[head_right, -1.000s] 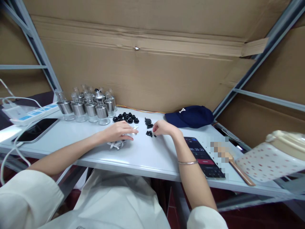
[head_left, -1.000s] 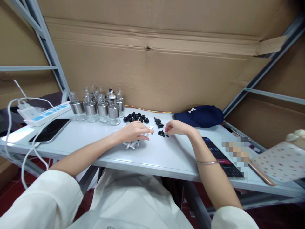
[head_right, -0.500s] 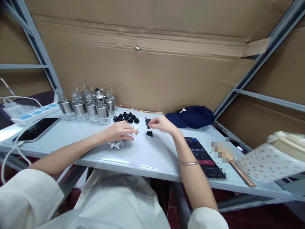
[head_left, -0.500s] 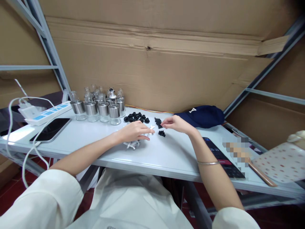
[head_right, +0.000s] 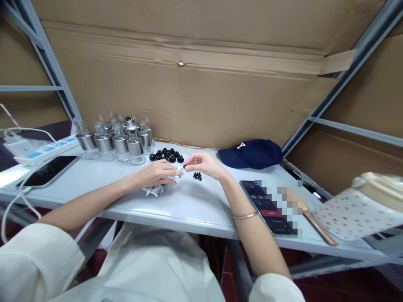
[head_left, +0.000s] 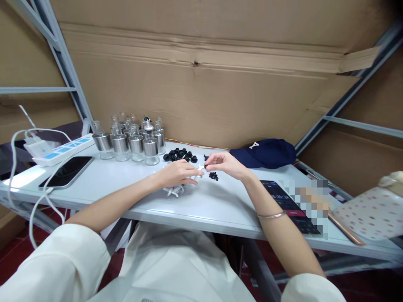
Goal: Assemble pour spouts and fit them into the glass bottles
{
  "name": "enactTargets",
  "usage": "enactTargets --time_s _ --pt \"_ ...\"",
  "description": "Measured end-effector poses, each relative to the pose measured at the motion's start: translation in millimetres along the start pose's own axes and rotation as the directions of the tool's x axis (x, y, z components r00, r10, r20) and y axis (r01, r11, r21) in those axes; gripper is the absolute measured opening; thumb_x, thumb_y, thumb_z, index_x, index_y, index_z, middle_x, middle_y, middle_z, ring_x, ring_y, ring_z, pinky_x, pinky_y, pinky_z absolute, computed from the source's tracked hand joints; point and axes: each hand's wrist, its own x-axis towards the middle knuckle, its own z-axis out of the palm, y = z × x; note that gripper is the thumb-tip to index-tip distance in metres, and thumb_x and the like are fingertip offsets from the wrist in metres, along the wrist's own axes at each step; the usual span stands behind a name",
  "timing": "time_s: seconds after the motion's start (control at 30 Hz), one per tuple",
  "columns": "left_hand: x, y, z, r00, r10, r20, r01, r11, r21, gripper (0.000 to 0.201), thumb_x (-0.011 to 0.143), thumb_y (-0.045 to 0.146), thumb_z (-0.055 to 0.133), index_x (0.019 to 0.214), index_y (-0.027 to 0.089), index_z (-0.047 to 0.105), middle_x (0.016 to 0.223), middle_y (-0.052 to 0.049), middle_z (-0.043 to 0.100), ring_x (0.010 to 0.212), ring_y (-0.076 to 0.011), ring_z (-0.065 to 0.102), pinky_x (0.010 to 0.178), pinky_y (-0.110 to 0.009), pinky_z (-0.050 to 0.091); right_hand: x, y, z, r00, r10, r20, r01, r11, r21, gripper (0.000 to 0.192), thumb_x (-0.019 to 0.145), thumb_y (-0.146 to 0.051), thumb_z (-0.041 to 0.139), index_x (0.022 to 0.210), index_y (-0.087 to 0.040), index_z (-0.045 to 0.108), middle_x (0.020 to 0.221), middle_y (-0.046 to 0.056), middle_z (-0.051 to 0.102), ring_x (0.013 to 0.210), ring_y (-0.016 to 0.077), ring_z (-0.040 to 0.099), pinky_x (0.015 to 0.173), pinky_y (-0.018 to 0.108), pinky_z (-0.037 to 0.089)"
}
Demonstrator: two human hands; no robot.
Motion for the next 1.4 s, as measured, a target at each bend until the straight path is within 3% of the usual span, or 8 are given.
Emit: enactTargets --time_s 0.27,0.47,0.67,1.07,1.4 --pt "1.5 2.0 -1.1 1.0 -0.012 0.01 0.012 1.0 -0.025 0.032 0.091 0.036 0.046 0.113 0.016 0.057 0.098 -0.006 0.07 0.09 -0.0148 0.064 0.074 -0.026 0.038 0.7 3.8 -0.6 0.998 -0.009 0.069 0.001 0.994 0.108 0.021 0.062 -0.028 0.078 0.074 -0.015 0.066 0.07 0.001 0.068 0.064 0.0105 0.061 0.066 0.026 0.047" --pt "3.4 4.7 -5.6 1.0 0.003 -0.026 -0.003 1.0 0.007 0.033 0.092 0.036 0.044 0.116 0.018 0.057 0.106 -0.006 0.068 0.093 -0.014 0.063 0.076 -0.026 0.039 -3.8 1.2 -2.2 0.963 0.016 0.267 -0.11 0.933 0.343 0.033 0.074 -0.027 0.07 0.104 -0.014 0.065 0.073 0.002 0.066 0.068 0.0093 0.06 0.066 0.023 0.046" --pt "4.6 6.9 -7.1 0.999 -0.007 0.036 0.007 1.0 0.007 0.035 0.092 0.036 0.042 0.118 0.018 0.056 0.101 -0.007 0.069 0.092 -0.0143 0.063 0.079 -0.026 0.039 -3.4 4.9 -2.2 0.92 0.017 0.391 -0.194 0.888 0.417 0.035 0.078 -0.022 0.066 0.11 -0.01 0.063 0.072 0.003 0.061 0.069 0.0088 0.054 0.062 0.022 0.043" --pt "3.6 6.2 -6.7 1.0 -0.012 0.029 0.012 1.0 -0.013 0.035 0.091 0.037 0.044 0.119 0.019 0.057 0.104 -0.006 0.069 0.092 -0.0144 0.063 0.08 -0.027 0.039 -3.0 5.3 0.8 0.901 -0.058 0.429 -0.138 0.901 0.412 0.024 0.082 -0.02 0.061 0.104 -0.012 0.06 0.073 0.0 0.052 0.069 0.0088 0.048 0.065 0.024 0.039" --pt "3.0 5.6 -6.0 1.0 0.012 0.01 -0.012 1.0 0.002 0.035 0.091 0.037 0.044 0.119 0.019 0.056 0.102 -0.006 0.069 0.091 -0.0135 0.063 0.08 -0.026 0.04 -1.1 7.0 2.8 0.914 -0.068 0.4 -0.097 0.921 0.378 0.021 0.08 -0.022 0.062 0.099 -0.013 0.059 0.07 -0.001 0.053 0.067 0.0094 0.049 0.068 0.026 0.039"
